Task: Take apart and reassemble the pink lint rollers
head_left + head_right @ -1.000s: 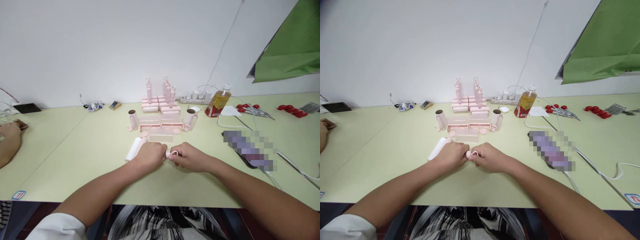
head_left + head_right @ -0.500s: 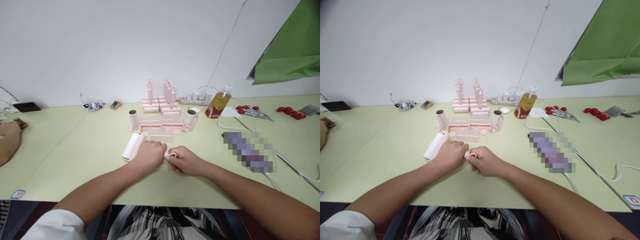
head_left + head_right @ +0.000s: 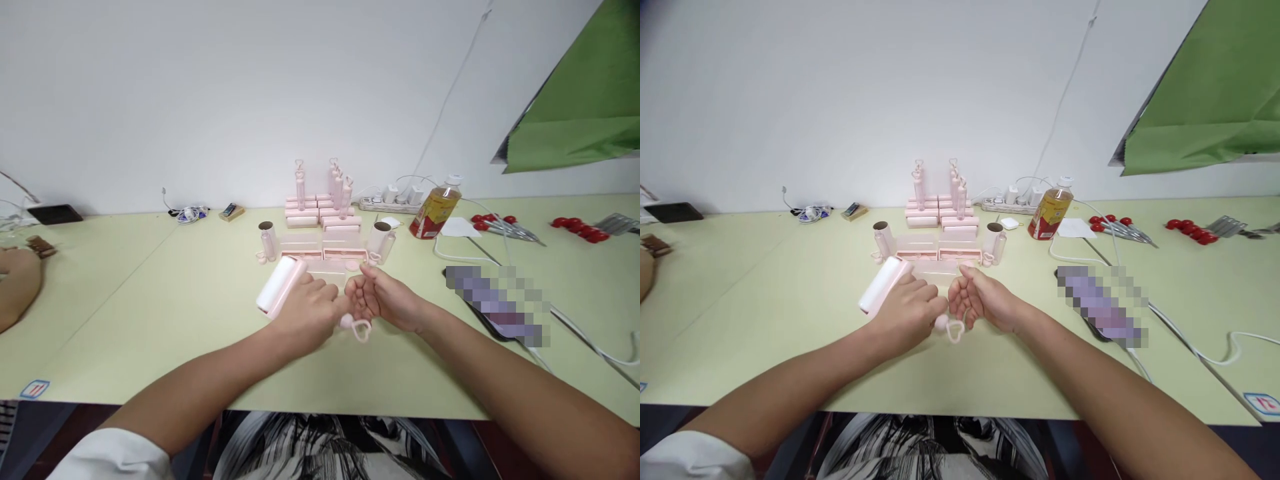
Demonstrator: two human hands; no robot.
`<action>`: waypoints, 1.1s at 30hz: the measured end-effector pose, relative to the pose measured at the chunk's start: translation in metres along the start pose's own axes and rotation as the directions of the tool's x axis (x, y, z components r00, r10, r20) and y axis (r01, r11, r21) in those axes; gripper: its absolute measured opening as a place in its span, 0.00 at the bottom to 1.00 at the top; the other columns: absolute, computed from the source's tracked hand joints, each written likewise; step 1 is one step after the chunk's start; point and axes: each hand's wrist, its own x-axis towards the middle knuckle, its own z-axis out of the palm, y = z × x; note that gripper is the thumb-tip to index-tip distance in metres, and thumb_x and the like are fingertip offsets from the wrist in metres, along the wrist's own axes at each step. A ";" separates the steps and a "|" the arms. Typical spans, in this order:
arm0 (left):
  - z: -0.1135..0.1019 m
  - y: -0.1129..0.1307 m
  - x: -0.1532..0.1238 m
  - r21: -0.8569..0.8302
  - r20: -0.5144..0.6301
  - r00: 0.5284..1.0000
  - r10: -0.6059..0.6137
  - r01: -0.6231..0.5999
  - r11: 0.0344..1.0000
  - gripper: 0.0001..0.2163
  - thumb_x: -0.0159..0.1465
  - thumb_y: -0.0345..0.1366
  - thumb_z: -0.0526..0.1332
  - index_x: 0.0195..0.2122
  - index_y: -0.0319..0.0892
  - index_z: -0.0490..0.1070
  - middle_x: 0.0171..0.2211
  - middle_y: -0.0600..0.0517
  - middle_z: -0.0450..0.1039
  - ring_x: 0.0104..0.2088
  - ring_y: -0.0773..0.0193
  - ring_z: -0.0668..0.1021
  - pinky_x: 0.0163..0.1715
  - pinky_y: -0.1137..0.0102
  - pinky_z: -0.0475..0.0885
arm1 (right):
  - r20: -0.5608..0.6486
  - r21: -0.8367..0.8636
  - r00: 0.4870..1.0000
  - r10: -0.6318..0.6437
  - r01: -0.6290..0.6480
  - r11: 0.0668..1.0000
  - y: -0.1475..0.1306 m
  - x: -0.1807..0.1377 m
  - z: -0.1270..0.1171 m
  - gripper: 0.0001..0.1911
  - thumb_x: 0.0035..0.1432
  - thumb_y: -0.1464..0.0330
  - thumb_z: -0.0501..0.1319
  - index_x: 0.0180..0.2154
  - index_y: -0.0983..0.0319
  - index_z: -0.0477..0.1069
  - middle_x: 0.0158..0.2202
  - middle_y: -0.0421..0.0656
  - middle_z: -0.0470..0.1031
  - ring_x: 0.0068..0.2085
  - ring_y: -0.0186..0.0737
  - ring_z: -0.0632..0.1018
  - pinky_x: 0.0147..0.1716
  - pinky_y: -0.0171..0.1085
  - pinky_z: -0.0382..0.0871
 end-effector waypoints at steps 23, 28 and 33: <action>0.024 0.012 0.000 0.000 -0.388 0.783 0.485 -0.527 0.850 0.15 0.63 0.29 0.52 0.48 0.44 0.72 0.53 0.49 0.72 0.59 0.61 0.67 0.66 0.55 0.45 | -0.001 0.236 0.983 -0.185 0.180 0.955 0.000 -0.007 0.015 0.12 0.49 0.71 0.65 0.37 0.61 0.68 0.30 0.39 0.75 0.28 0.32 0.75 0.25 0.29 0.67; 0.033 -0.008 0.003 -0.102 -0.561 0.823 0.089 -0.176 0.979 0.13 0.59 0.30 0.55 0.44 0.43 0.72 0.45 0.45 0.74 0.52 0.55 0.71 0.56 0.53 0.61 | -0.302 -0.037 0.844 -0.443 0.454 0.890 -0.010 -0.006 0.007 0.14 0.44 0.71 0.65 0.34 0.59 0.63 0.26 0.34 0.69 0.21 0.30 0.69 0.20 0.31 0.63; 0.040 -0.048 0.010 -0.187 -0.347 0.904 -0.250 0.195 0.963 0.19 0.61 0.34 0.56 0.54 0.40 0.66 0.53 0.40 0.67 0.54 0.49 0.68 0.52 0.54 0.62 | -0.356 -0.290 0.770 -0.529 0.447 0.846 -0.011 0.000 -0.006 0.17 0.43 0.72 0.62 0.35 0.58 0.59 0.27 0.33 0.68 0.19 0.28 0.64 0.17 0.31 0.55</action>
